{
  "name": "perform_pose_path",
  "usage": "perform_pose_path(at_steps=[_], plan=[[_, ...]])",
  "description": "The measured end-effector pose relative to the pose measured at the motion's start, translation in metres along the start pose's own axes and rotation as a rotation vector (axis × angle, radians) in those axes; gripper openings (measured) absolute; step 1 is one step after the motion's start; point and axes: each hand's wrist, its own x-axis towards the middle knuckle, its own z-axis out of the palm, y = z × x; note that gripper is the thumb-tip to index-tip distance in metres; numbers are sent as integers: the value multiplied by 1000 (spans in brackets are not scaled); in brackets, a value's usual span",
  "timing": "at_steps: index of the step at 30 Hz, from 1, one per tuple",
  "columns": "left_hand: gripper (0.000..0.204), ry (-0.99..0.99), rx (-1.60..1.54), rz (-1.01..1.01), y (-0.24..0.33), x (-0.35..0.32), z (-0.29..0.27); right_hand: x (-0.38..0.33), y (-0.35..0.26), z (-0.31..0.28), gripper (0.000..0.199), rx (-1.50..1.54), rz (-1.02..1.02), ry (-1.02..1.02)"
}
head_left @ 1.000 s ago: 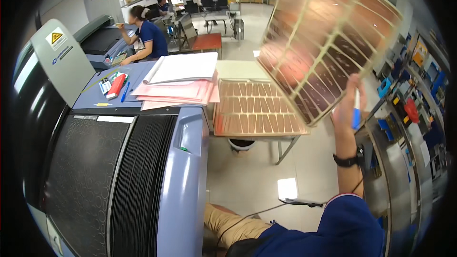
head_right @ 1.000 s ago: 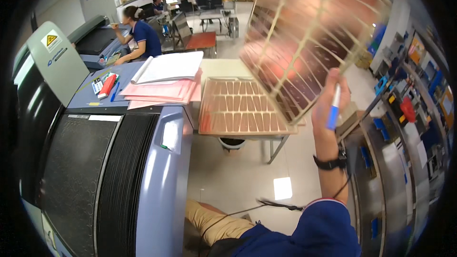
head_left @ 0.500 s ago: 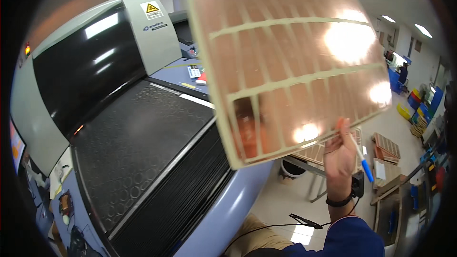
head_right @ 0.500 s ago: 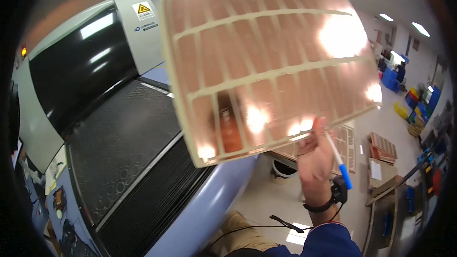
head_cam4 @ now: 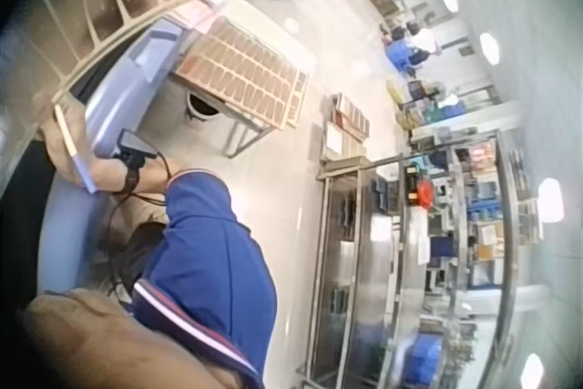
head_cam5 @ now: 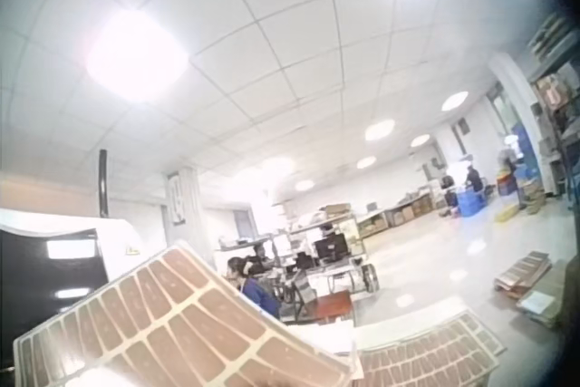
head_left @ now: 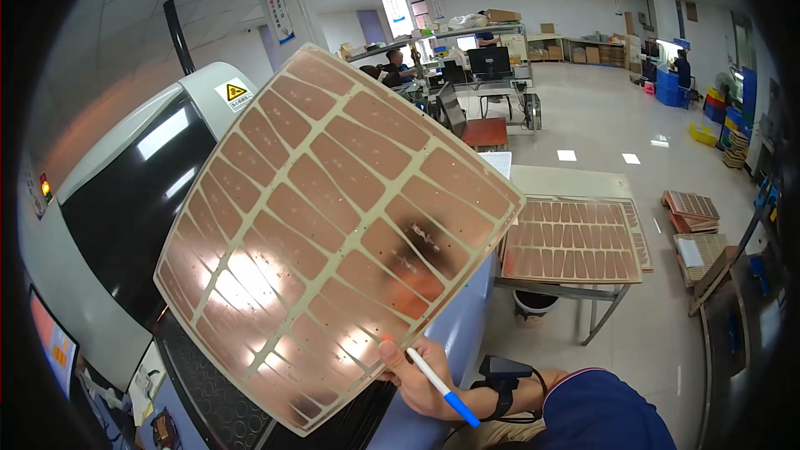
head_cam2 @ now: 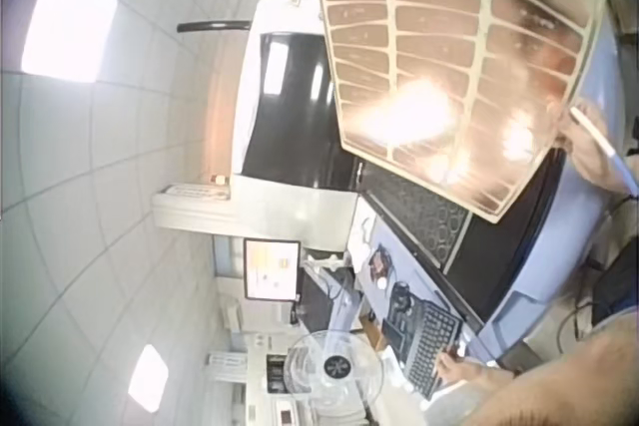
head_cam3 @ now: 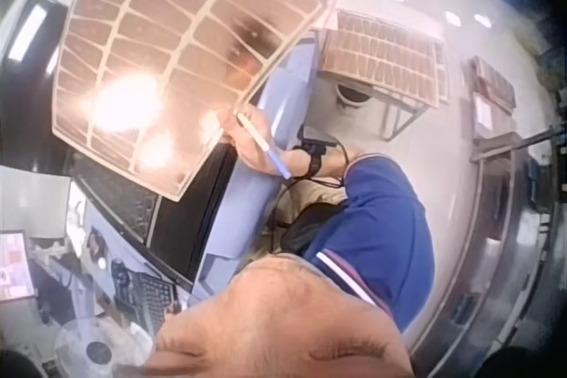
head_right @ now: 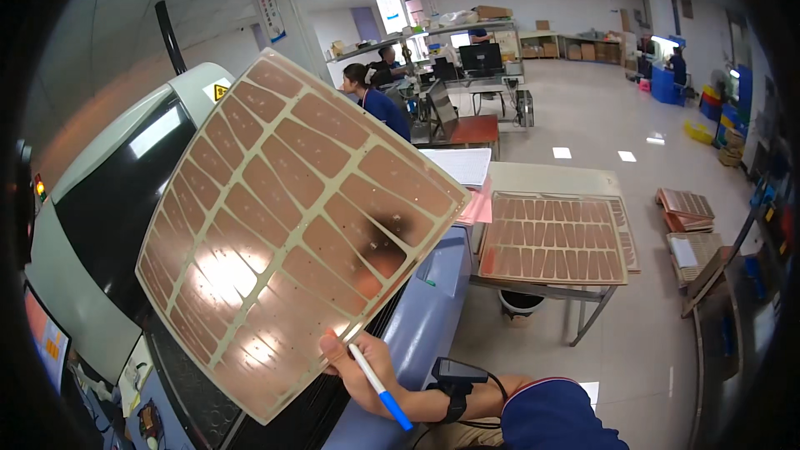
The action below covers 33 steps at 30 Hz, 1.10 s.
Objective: The recorder operates a machine interface using a computer and then manually inspects and marks metal sheets with a pen.
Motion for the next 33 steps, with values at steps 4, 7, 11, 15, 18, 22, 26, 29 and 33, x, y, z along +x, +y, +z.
perform_pose_path(at_steps=[4, 7, 11, 15, 18, 22, 26, 29, 33], plan=[[11, 20, 222, 116, 39, -9, 3, 3, -3, 16, 31, 32, 101, -41], [22, -163, 736, 362, 51, -16, 5, 22, -14, 29, 22, 31, 218, -51], [22, -5, 596, 148, 29, -5, -13, 49, 4, 54, 11, 112, 389, -187], [20, -25, 140, 2, 40, -20, 31, 105, 73, 44, 11, -3, 723, -168], [19, 13, 84, -16, 52, -27, 42, 100, 102, 57, 12, -134, 819, -286], [19, 53, 143, -11, 73, -32, 32, 55, 86, 91, 41, -177, 1045, -367], [19, -3, 132, -37, 69, -32, 44, 102, 128, 90, 60, -1004, -42, -1186], [18, -31, 138, -32, 63, -31, 45, 129, 183, 66, 68, -1340, -169, -1408], [18, -12, 162, -33, 67, -33, 43, 110, 176, 88, 68, -1327, -112, -1535]])
